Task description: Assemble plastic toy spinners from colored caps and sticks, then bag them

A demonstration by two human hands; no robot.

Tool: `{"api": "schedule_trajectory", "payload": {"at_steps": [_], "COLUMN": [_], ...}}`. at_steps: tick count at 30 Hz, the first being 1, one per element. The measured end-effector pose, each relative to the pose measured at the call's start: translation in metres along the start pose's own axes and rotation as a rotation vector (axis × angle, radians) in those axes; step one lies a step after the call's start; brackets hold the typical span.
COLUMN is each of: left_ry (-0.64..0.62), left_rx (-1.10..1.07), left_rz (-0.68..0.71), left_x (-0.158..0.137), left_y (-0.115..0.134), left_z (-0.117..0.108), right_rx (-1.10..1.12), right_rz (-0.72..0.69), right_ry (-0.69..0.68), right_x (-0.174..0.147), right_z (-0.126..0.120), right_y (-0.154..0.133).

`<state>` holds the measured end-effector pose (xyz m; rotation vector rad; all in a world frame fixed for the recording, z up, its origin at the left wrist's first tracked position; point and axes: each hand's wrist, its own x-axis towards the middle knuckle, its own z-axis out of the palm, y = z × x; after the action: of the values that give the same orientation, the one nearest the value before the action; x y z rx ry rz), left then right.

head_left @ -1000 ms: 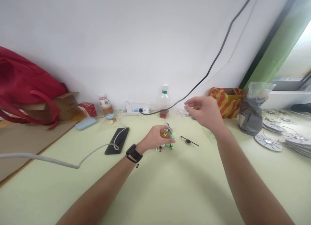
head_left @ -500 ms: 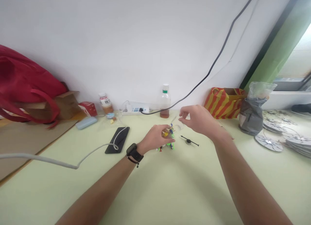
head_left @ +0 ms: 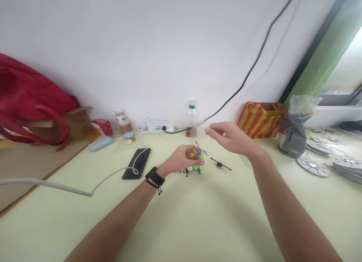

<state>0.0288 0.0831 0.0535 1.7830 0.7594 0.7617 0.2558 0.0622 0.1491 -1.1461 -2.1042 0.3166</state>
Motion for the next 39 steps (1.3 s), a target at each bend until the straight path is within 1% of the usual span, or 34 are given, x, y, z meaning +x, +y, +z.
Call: {"api": "schedule_trajectory", "payload": {"at_steps": [2,3,4,5,6,7,8,9,10,11,12,15,17,18,19,21,22,24,25,26,27,28,29,32,36,39], "left_ry": [0.001,0.009,0.022,0.037,0.051,0.062,0.069,0.073,0.073,0.073,0.074,0.078,0.069,0.067,0.07,0.081,0.088,0.087,0.079,0.069,0.06,0.05,0.043,0.031,0.014,0.02], "left_rx": [-0.05,-0.081,-0.115,-0.151,-0.189,-0.224,-0.255,-0.277,-0.284,-0.275,-0.252,-0.166,-0.116,-0.091,-0.065,-0.015,0.006,0.036,0.046,0.055,0.064,0.072,0.079,0.097,0.149,0.154], "left_rz": [0.002,-0.002,-0.014,-0.036,-0.065,-0.092,-0.11,-0.119,-0.119,-0.113,-0.105,-0.078,-0.053,-0.04,-0.028,-0.015,-0.014,-0.017,-0.017,-0.016,-0.013,-0.01,-0.008,-0.004,0.008,0.017], "left_x": [0.0,0.0,0.0,0.0,0.0,0.0,0.0,0.0,0.0,0.001,0.001,0.002,0.003,0.003,0.003,0.003,0.003,0.003,0.003,0.002,0.002,0.001,0.001,-0.001,-0.002,-0.002], "left_y": [-0.002,-0.003,-0.005,-0.007,-0.009,-0.011,-0.012,-0.014,-0.016,-0.017,-0.018,-0.021,-0.022,-0.022,-0.022,-0.023,-0.023,-0.022,-0.021,-0.019,-0.017,-0.015,-0.013,-0.006,0.001,0.002], "left_z": [-0.001,-0.002,-0.003,-0.004,-0.005,-0.007,-0.007,-0.008,-0.009,-0.009,-0.009,-0.011,-0.012,-0.012,-0.013,-0.012,-0.011,-0.008,-0.006,-0.004,-0.002,0.0,0.001,0.006,0.01,0.012], "right_rx": [-0.037,-0.081,-0.141,-0.219,-0.298,-0.364,-0.38,-0.366,-0.34,-0.313,-0.291,-0.27,-0.251,-0.236,-0.216,-0.189,-0.186,-0.156,-0.112,-0.055,-0.005,0.032,0.052,0.022,-0.043,-0.044], "right_rz": [0.016,0.058,0.125,0.198,0.273,0.357,0.45,0.54,0.603,0.636,0.649,0.622,0.603,0.581,0.544,0.421,0.363,0.337,0.323,0.284,0.236,0.19,0.147,0.055,0.002,-0.01], "right_ry": [0.128,0.172,0.182,0.103,-0.053,-0.267,-0.51,-0.717,-0.857,-0.935,-0.965,-0.925,-0.845,-0.777,-0.687,-0.459,-0.317,-0.006,0.126,0.219,0.258,0.261,0.235,0.116,0.032,-0.006], "right_x": [0.002,0.002,0.002,0.002,0.001,-0.001,-0.002,-0.004,-0.005,-0.006,-0.006,-0.005,-0.004,-0.003,-0.004,-0.007,-0.009,-0.015,-0.019,-0.021,-0.023,-0.024,-0.023,-0.017,-0.008,-0.007], "right_z": [-0.002,-0.003,-0.003,-0.003,-0.001,0.002,0.006,0.011,0.017,0.022,0.026,0.027,0.016,0.008,-0.002,-0.024,-0.035,-0.052,-0.057,-0.061,-0.062,-0.062,-0.059,-0.044,-0.019,-0.009], "right_y": [0.007,0.014,0.022,0.033,0.043,0.053,0.062,0.07,0.075,0.079,0.081,0.085,0.087,0.087,0.086,0.079,0.072,0.052,0.041,0.03,0.02,0.012,0.005,-0.004,-0.008,-0.013]}}
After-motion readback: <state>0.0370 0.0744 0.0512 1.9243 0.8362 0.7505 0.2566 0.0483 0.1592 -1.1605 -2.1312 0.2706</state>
